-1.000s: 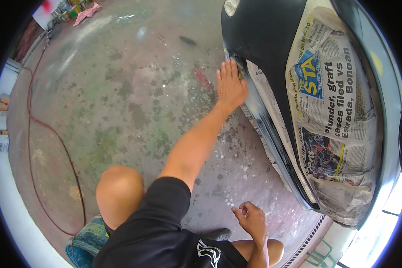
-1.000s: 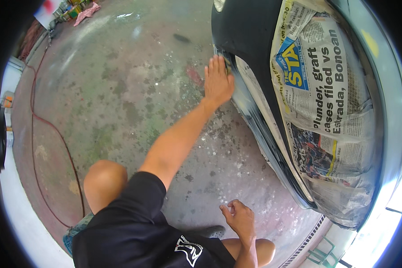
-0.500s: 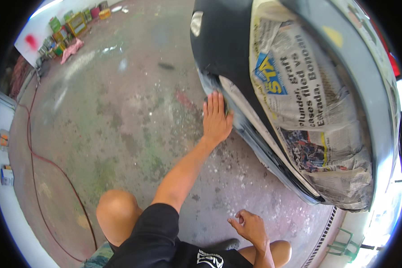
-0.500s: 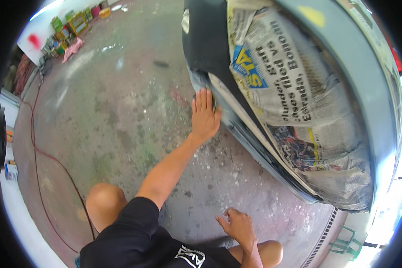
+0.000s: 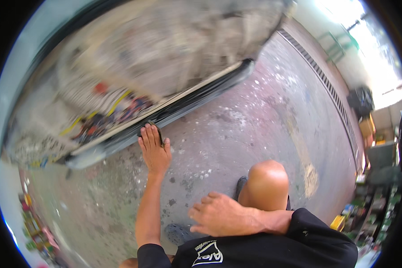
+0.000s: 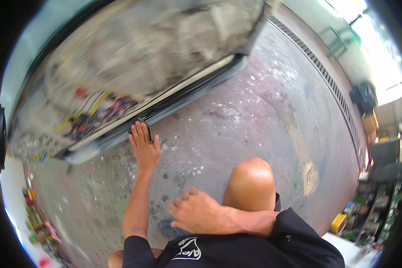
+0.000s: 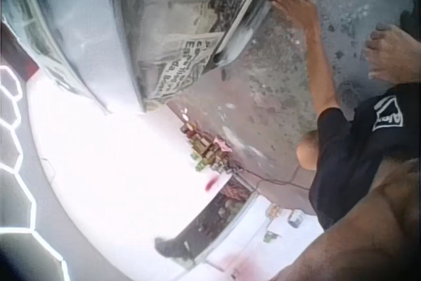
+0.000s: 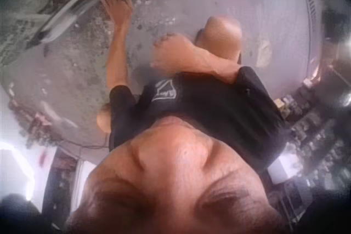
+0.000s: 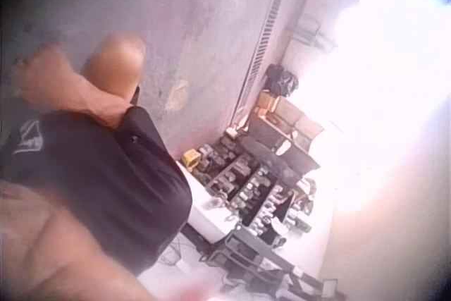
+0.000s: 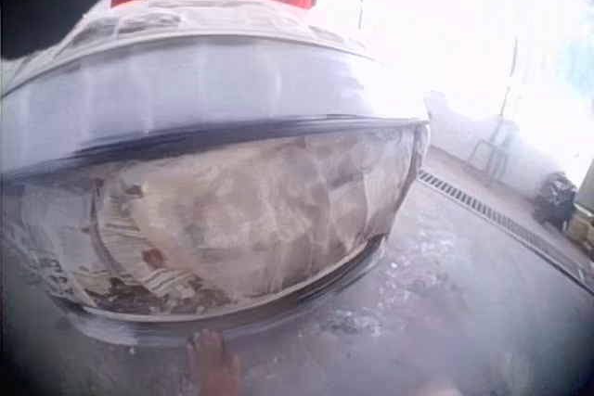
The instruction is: The person applies masking tape to the edges of a car bumper, then uses a sanding block to smooth the surface. They wipe the area with a cloth and continue sanding and wiping the bumper edge.
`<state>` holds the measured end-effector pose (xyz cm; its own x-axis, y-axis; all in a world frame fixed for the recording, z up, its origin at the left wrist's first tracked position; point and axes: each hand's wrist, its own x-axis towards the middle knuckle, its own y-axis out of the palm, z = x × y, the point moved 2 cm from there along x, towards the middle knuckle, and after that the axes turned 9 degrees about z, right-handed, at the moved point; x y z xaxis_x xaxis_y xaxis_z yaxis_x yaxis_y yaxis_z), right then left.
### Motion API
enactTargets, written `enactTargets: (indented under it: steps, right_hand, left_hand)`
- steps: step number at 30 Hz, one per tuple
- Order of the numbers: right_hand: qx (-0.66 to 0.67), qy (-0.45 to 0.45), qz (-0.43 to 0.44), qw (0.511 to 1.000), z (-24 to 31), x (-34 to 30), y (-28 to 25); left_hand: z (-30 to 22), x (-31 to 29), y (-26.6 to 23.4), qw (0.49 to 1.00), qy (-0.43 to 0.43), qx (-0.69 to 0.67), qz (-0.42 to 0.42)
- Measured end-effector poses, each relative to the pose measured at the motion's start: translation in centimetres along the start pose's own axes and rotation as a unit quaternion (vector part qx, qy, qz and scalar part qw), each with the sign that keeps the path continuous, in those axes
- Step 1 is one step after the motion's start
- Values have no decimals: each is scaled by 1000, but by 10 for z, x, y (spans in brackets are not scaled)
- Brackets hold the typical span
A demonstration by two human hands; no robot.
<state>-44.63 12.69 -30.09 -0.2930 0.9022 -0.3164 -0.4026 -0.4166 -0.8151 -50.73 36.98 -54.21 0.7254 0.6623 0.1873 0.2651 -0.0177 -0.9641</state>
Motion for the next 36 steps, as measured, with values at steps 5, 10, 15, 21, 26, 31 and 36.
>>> enactTargets:
  steps: [5,10,15,21,26,31,36]
  right_hand:
    - [83,52,-11,995,-20,-56,14]
    - [106,85,-70,988,-50,-95,11]
    - [224,116,-141,957,-69,-121,20]
    - [264,104,-217,934,-91,-145,19]
    - [308,71,-225,922,-107,-164,14]
    - [337,63,-191,920,-120,-180,3]
    - [338,37,-220,914,-124,-179,3]
  left_hand:
    - [-106,57,24,991,127,45,18]
    - [-198,123,47,980,189,62,21]
    - [-290,189,78,975,208,79,22]
    - [-379,263,97,968,215,119,52]
    - [-384,260,113,958,256,126,23]
    - [-394,283,103,953,248,170,34]
    - [-385,277,105,957,257,116,67]
